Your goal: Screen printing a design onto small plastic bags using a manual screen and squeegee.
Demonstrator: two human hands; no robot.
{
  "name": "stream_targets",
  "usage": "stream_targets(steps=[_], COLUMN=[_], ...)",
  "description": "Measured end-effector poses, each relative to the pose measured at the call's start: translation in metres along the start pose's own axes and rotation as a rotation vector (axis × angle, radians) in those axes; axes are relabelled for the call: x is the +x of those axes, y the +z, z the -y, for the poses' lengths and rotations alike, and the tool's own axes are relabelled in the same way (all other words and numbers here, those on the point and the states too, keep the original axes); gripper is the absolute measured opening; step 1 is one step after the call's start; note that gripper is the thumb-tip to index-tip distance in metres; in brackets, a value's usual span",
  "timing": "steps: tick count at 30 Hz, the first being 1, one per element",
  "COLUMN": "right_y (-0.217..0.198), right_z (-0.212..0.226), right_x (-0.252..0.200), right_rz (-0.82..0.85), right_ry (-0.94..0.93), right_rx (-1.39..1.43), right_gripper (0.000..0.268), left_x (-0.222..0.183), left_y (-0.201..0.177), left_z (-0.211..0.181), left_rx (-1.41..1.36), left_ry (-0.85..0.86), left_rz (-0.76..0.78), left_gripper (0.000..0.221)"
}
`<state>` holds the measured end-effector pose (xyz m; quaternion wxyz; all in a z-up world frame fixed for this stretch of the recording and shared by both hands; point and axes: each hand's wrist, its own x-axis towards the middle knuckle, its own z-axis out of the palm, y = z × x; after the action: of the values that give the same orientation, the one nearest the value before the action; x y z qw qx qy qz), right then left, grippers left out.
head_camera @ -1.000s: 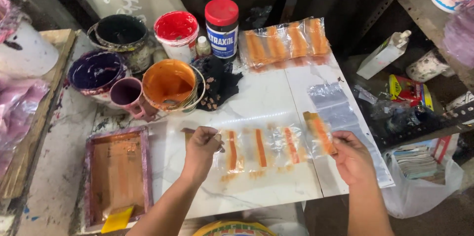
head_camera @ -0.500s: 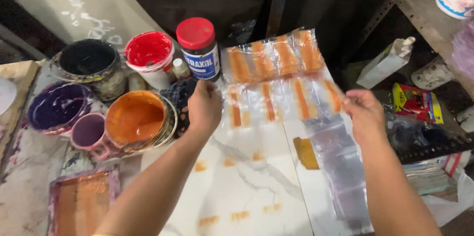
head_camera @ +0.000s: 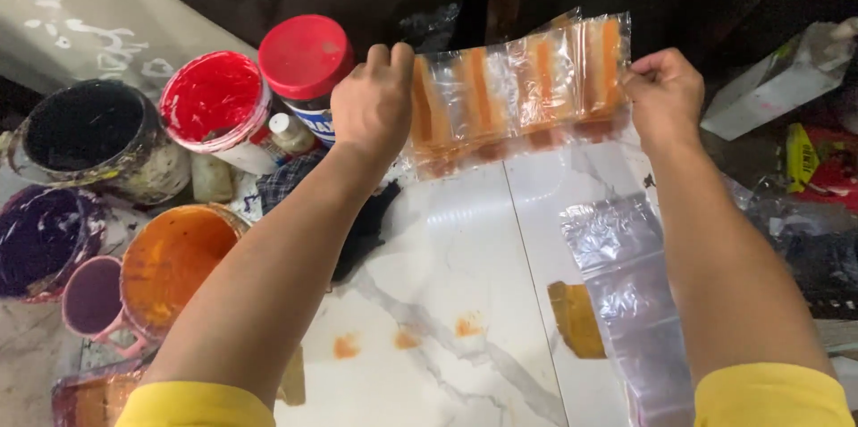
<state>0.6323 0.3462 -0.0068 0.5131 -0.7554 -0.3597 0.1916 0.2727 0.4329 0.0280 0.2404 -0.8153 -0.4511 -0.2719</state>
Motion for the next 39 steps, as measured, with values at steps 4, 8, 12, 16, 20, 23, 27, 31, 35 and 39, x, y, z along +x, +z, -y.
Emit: stream_targets(steps=[4,8,12,16,20,23,27,31,35,39], right_y=[0.017,0.025,0.029,0.005,-0.002,0.025,0.085,0.135,0.172,0.216], right_z=[-0.034,-0.041,-0.092,-0.073,-0.025,0.006,-0.004,0.026,0.084,0.080], right_x=[0.031,0.037,0.068,0.044,-0.015,-0.084,-0.159,-0.239,-0.292,-0.307], right_rz=[-0.008,-0.033,-0.171,-0.219,-0.226,-0.124,0.188,0.415,0.511,0.485], right_ry=[-0.093,-0.202,-0.372,-0.409,-0.734,-0.878,-0.936,-1.048,-1.154,-0.874], right_rx=[-0.051,-0.107,-0.094,-0.173,-0.135,-0.146,-0.075,-0.151,-0.240,-0.600], right_gripper=[0.019,0.013,0.029,0.046,0.029,0.023,0.017,0.030,0.055,0.018], left_x=[0.006,0.007,0.003,0.006,-0.012,-0.046,-0.151,-0.235,-0.292,-0.341], left_y=[0.027,0.040,0.047,0.023,-0.001,-0.066,-0.111,-0.189,-0.220,-0.232], left_z=[-0.009,-0.013,-0.016,-0.023,-0.022,-0.045,-0.082,-0.093,-0.086,-0.076], left_rx=[0.147,0.113,0.124,0.105,0.034,-0.129,-0.429,-0.718,-0.848,-0.896], left_ry=[0.056,0.040,-0.048,-0.087,-0.145,-0.231,-0.269,-0.346,-0.376,-0.554], left_rz=[0.006,0.117,0.346,0.589,0.276,0.119,0.050,0.150,0.159,0.279], left_gripper=[0.036,0.016,0.012,0.064,0.052,0.046,0.044,0.043,0.039,0.040])
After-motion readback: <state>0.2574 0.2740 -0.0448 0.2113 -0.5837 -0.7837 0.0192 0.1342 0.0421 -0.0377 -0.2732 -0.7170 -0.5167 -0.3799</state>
